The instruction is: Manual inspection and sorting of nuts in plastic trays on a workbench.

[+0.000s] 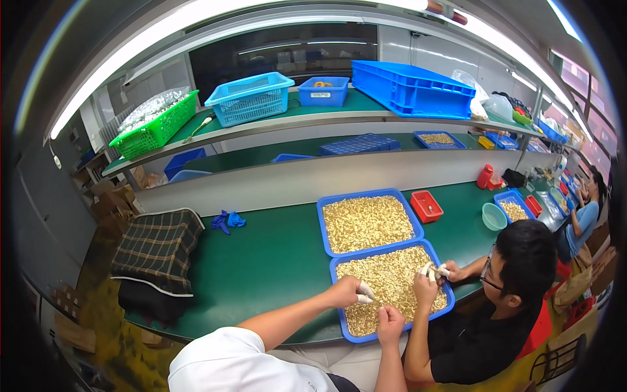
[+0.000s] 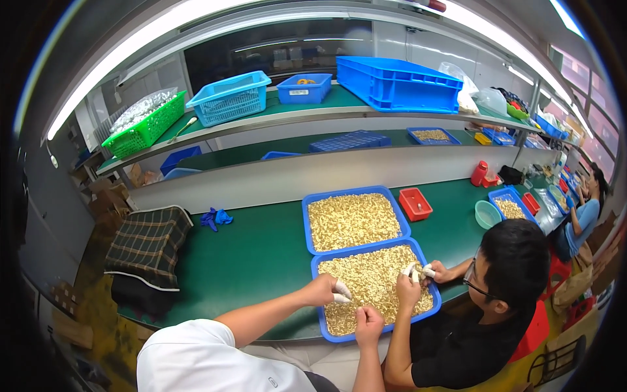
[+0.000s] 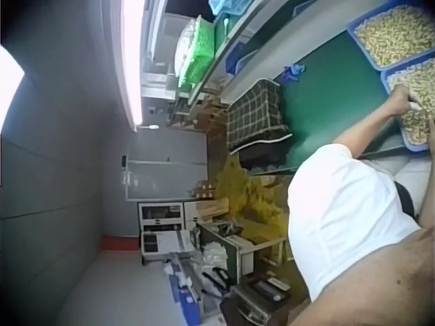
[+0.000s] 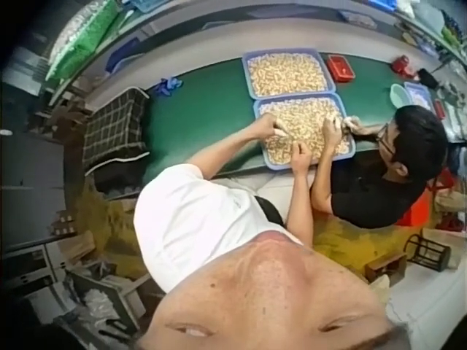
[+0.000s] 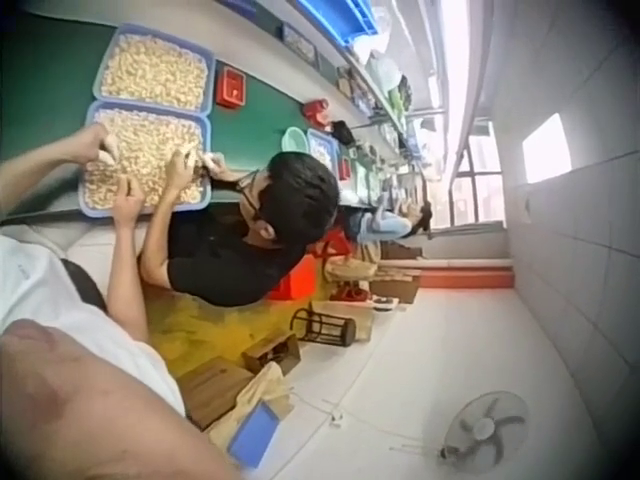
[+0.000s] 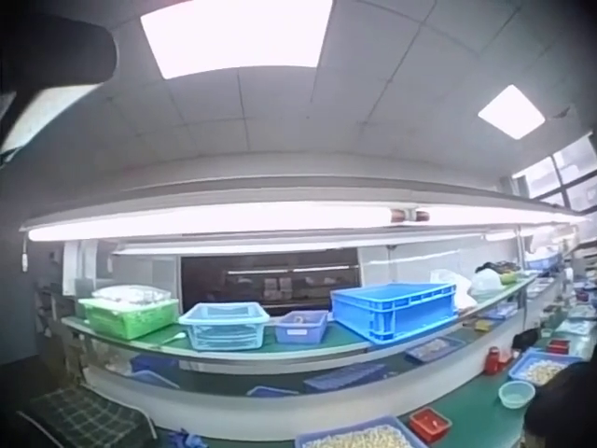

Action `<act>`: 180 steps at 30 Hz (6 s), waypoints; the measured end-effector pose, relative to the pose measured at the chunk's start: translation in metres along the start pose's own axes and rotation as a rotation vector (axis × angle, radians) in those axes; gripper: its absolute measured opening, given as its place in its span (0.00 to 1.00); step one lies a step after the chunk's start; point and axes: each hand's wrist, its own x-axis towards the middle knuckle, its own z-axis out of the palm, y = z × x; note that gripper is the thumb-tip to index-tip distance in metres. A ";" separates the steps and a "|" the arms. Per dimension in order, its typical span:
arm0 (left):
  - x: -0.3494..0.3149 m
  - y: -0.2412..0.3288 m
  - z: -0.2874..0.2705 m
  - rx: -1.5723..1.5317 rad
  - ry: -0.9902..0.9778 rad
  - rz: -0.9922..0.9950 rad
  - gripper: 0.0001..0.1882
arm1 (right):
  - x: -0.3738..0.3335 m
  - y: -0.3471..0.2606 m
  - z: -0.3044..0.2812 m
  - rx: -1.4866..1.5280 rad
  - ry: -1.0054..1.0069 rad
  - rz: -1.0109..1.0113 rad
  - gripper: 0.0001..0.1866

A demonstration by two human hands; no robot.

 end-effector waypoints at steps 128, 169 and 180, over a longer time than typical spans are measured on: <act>0.003 -0.021 0.016 -0.130 0.131 -0.049 0.07 | 0.004 -0.030 -0.002 -0.004 0.148 -0.074 0.09; 0.003 0.016 0.010 0.202 0.024 -0.019 0.07 | 0.005 -0.030 -0.008 -0.074 0.048 -0.069 0.08; 0.004 0.008 0.020 -0.045 0.052 -0.057 0.10 | 0.002 -0.029 -0.006 -0.020 0.045 -0.010 0.07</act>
